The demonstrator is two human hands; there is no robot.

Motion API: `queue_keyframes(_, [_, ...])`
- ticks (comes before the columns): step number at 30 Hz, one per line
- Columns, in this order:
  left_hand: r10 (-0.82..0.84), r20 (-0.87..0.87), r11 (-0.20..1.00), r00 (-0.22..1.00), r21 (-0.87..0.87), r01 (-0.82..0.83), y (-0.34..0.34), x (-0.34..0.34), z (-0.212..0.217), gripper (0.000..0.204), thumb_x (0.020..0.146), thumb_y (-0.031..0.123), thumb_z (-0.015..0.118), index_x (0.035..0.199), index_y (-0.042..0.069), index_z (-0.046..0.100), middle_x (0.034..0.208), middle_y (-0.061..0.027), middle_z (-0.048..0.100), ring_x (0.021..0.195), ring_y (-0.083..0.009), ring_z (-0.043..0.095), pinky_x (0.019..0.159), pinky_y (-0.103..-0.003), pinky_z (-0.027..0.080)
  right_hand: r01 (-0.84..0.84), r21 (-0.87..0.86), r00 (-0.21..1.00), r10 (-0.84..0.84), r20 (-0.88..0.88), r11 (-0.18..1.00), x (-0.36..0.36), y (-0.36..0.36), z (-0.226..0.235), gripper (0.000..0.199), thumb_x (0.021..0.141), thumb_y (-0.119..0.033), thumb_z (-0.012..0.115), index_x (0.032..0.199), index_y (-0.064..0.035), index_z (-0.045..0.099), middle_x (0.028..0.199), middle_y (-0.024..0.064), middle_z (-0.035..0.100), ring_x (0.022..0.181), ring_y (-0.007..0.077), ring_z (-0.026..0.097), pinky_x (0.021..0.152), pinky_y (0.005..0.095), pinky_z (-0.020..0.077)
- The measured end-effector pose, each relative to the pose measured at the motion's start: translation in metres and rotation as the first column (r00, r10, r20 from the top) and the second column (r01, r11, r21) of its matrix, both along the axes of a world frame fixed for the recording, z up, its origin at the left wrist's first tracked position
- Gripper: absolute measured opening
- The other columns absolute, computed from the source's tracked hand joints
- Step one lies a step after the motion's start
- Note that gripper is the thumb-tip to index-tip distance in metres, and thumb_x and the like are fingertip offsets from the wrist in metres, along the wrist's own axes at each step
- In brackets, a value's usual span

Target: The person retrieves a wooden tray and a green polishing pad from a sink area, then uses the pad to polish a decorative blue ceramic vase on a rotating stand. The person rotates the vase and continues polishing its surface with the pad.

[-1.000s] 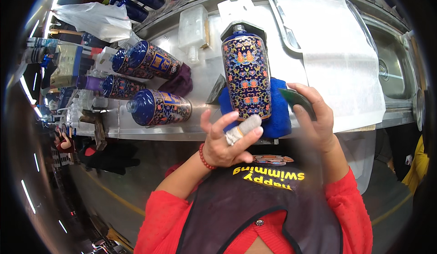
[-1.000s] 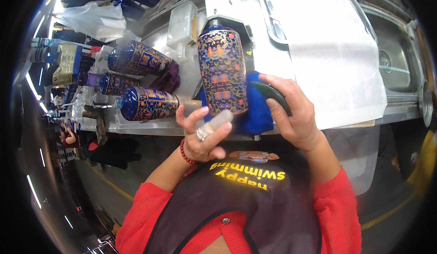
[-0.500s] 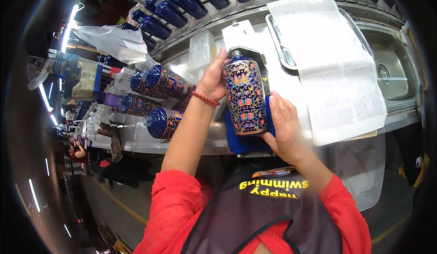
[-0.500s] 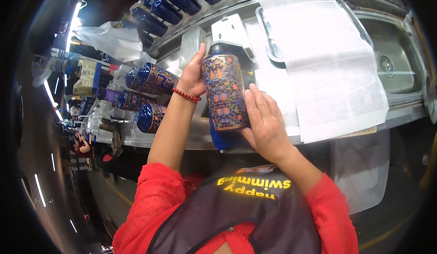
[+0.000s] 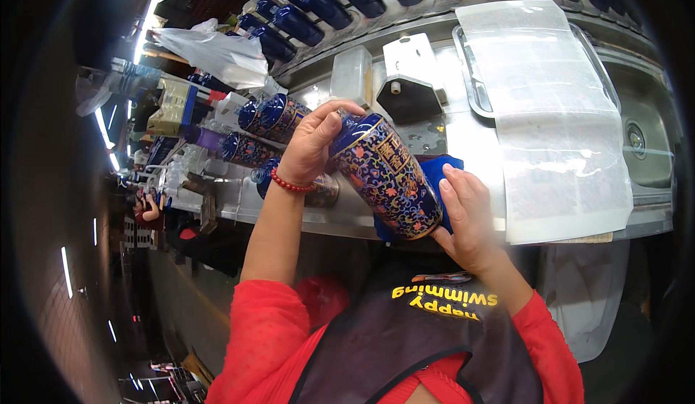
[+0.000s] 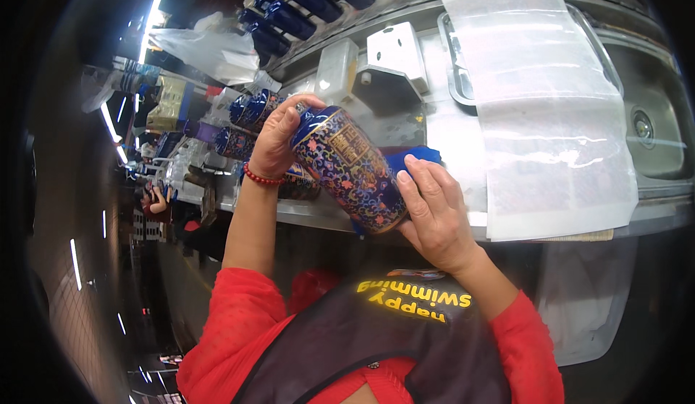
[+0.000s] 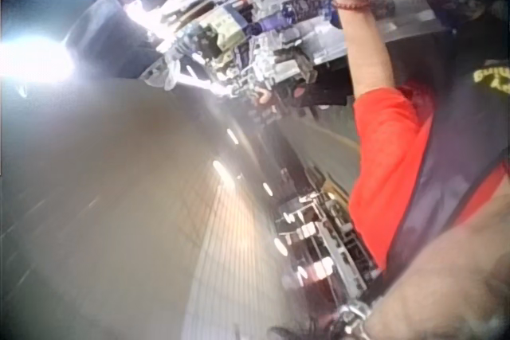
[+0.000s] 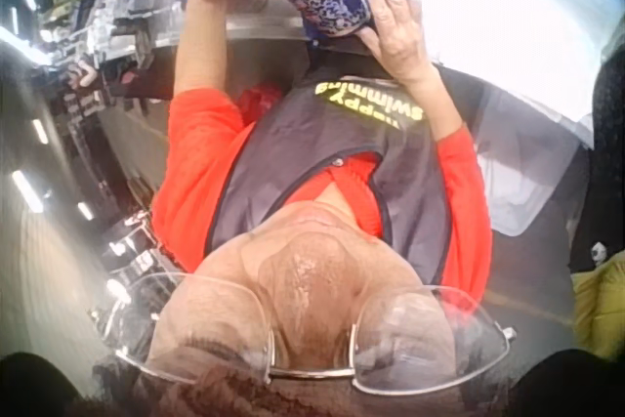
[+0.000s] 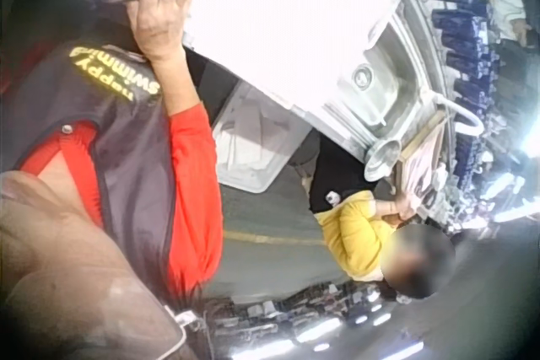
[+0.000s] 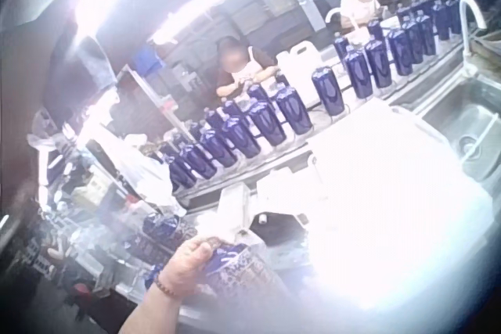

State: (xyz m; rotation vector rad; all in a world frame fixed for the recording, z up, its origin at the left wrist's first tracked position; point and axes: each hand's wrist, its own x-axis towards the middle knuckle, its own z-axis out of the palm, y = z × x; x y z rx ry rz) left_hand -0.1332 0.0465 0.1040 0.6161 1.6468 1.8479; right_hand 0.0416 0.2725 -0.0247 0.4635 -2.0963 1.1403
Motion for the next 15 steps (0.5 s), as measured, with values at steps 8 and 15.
queue_keyframes(8, [0.124,-0.099,0.960,0.987,-0.238,-0.145,-0.042,0.028,0.027,0.030,0.100,0.019,0.066,0.122,0.001,0.060,0.114,-0.0082,0.066,0.104,-0.0134,0.065,0.092,-0.028,0.053,-0.084,-0.011,0.995,0.084,-0.054,0.996,-0.003,0.000,0.000,0.079,0.067,-0.001,0.080,0.140,0.0001,0.051,0.145,0.0224,0.051,0.126,0.0426,0.052,0.105,0.0511,0.0452])
queue_keyframes(15, [0.138,-0.187,0.954,0.973,-0.237,-0.181,-0.039,0.040,0.028,0.026,0.100,0.020,0.064,0.119,0.003,0.059,0.111,-0.0030,0.062,0.099,-0.0096,0.062,0.088,-0.025,0.051,-0.173,0.082,0.985,0.171,0.022,0.982,-0.006,0.005,0.003,0.075,0.071,0.004,0.076,0.141,0.0001,0.050,0.146,0.0248,0.049,0.126,0.0445,0.051,0.105,0.0507,0.0453])
